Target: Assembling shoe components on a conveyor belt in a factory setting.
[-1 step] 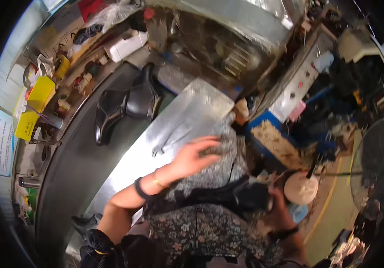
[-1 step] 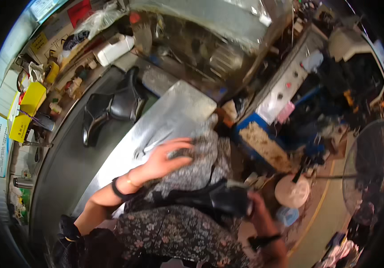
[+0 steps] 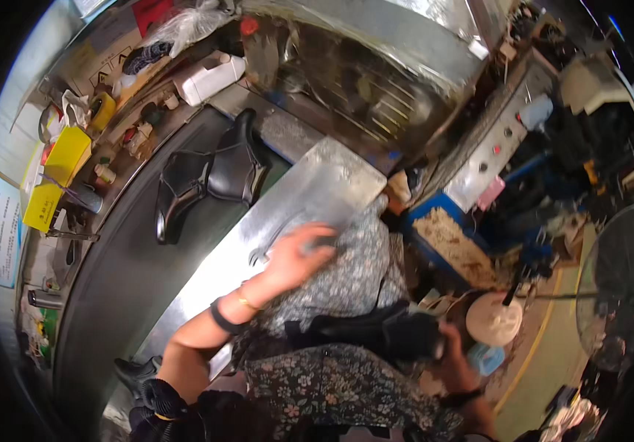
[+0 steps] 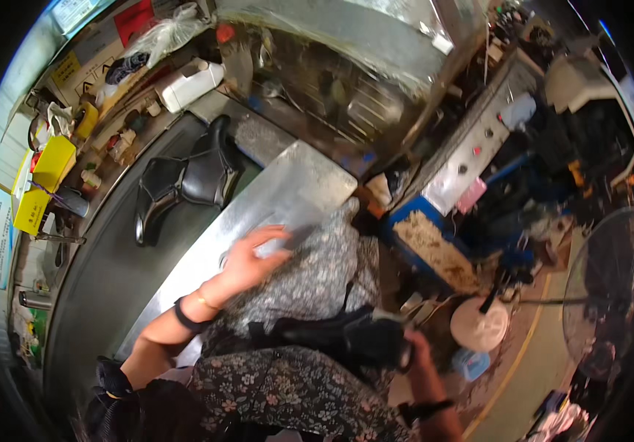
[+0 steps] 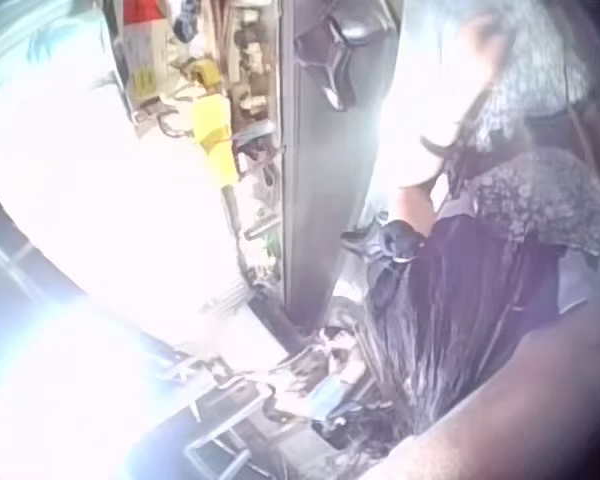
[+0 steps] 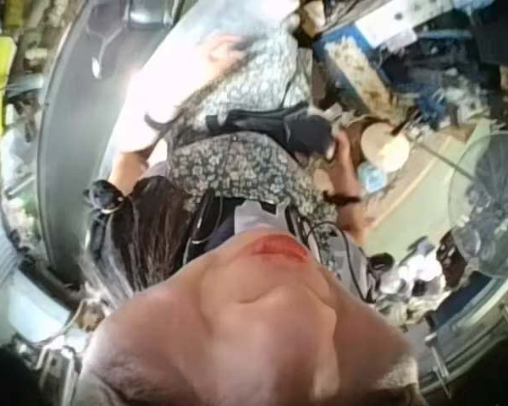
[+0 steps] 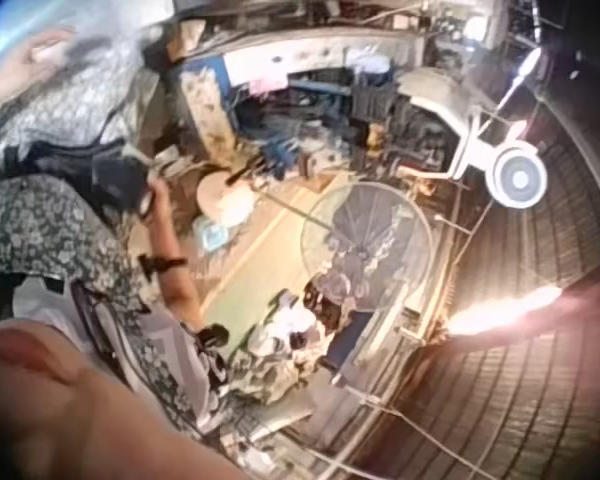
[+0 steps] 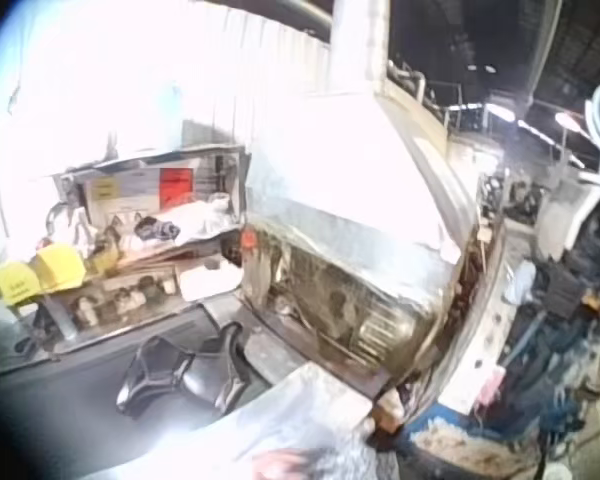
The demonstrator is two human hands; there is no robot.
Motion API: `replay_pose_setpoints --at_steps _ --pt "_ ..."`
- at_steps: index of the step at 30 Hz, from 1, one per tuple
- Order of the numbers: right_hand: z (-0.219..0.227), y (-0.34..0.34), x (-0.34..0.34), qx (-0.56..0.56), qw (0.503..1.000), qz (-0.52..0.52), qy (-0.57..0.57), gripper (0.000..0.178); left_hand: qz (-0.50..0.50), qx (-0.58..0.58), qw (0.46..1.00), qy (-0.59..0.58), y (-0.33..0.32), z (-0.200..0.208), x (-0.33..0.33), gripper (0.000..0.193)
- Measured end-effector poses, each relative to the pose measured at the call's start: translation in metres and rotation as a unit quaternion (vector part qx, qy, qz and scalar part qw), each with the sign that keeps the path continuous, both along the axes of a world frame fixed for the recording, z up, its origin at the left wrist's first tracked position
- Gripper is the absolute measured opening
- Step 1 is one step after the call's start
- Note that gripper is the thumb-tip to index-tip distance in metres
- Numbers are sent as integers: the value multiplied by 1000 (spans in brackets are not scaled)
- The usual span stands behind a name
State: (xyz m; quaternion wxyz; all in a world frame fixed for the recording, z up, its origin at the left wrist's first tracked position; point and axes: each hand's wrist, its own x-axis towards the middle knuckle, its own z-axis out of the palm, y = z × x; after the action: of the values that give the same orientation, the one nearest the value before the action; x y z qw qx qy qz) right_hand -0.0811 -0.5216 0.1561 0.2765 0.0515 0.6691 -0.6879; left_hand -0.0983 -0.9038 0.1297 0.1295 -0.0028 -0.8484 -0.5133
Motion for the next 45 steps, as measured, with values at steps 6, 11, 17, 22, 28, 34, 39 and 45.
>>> replay_pose_setpoints --at_steps 6,11,17,22,28,34,39,45 --pt "-75 -34 -88 -255 956 -124 -75 51 241 47 962 -117 -133 -45 20 28" --pt "-66 -136 -261 -281 940 -190 38 46 249 -9 955 -160 -153 -43 31 24" --pt "-169 -229 -443 126 947 -102 278 82 164 -309 935 -65 -187 -23 -80 46" --pt "-124 -241 -341 -27 943 149 297 33 290 -328 865 -245 -261 -50 -203 95" --pt "-104 -80 -138 128 955 162 213 23 324 -306 802 -398 -263 -34 -237 96" --pt "-129 37 -49 130 986 -68 74 18 186 -284 940 -38 -163 70 -137 78" --pt "-69 -53 -128 7 982 48 182 29 -127 -458 848 234 -53 128 -42 48" --pt "-35 -150 -169 -9 944 29 329 41 -343 -512 709 343 22 82 32 30"
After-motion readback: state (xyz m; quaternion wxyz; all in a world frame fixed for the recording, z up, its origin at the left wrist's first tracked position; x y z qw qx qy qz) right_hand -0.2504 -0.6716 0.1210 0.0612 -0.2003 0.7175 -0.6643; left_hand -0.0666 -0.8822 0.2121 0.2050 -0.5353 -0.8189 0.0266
